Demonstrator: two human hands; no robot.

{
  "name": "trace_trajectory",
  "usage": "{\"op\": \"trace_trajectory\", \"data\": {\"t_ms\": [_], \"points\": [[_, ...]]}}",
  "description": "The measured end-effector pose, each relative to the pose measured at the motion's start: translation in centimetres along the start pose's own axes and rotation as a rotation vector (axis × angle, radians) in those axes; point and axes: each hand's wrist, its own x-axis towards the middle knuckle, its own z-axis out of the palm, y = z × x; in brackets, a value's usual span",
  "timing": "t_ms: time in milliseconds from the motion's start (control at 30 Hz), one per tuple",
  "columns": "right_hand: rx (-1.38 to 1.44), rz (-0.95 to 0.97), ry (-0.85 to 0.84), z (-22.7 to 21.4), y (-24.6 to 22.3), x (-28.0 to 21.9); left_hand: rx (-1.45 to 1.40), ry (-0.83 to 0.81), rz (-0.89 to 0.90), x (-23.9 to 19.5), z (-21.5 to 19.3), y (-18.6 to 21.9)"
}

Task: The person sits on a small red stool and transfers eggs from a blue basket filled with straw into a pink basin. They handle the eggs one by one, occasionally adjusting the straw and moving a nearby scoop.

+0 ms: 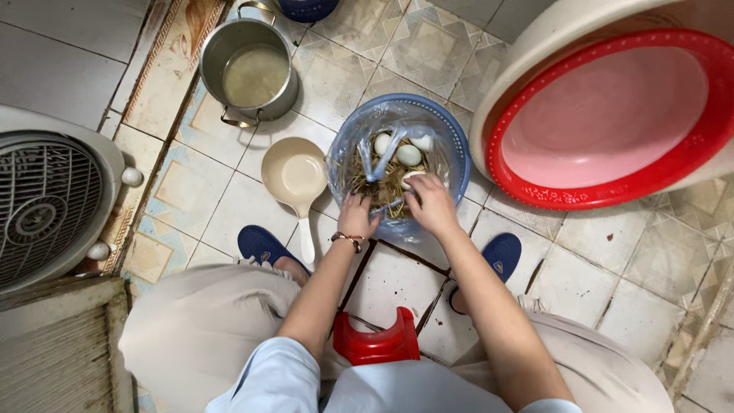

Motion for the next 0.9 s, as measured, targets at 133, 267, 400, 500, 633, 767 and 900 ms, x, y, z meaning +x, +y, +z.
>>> {"op": "trace_trajectory", "data": {"t_ms": [133,267,400,500,633,767,900], "points": [[-0.125,-0.071,-0.011,1.3,0.8,2.6,-0.126,0.129,-0.007,1.4,-0.7,0.9],[-0.158,0.116,-0.053,1.8,2.4,5.1,-0.153,0.017,-0.111,5.0,-2.9,1.8],[-0.186,0.252,-0.081,2.1,3.8,6.9,-0.511,0.042,-0.081,9.3,-3.5,1.2],[-0.223,0.283,-0.198,3.0,4.3,7.6,-0.846,0.018,-0.147,13.1,-2.1,-1.4],[-0.245,0.296,-0.215,4.4,4.7,8.3,-0.692,-0.048,-0.211,16.2,1.7,-4.8],[-0.247,0.328,-0.218,6.0,4.9,8.5,-0.181,0.082,0.129,16.8,4.4,-5.2],[-0.282,0.314,-0.228,6.7,5.3,8.1,-0.153,-0.239,-0.033,16.9,5.0,-3.5]]}}
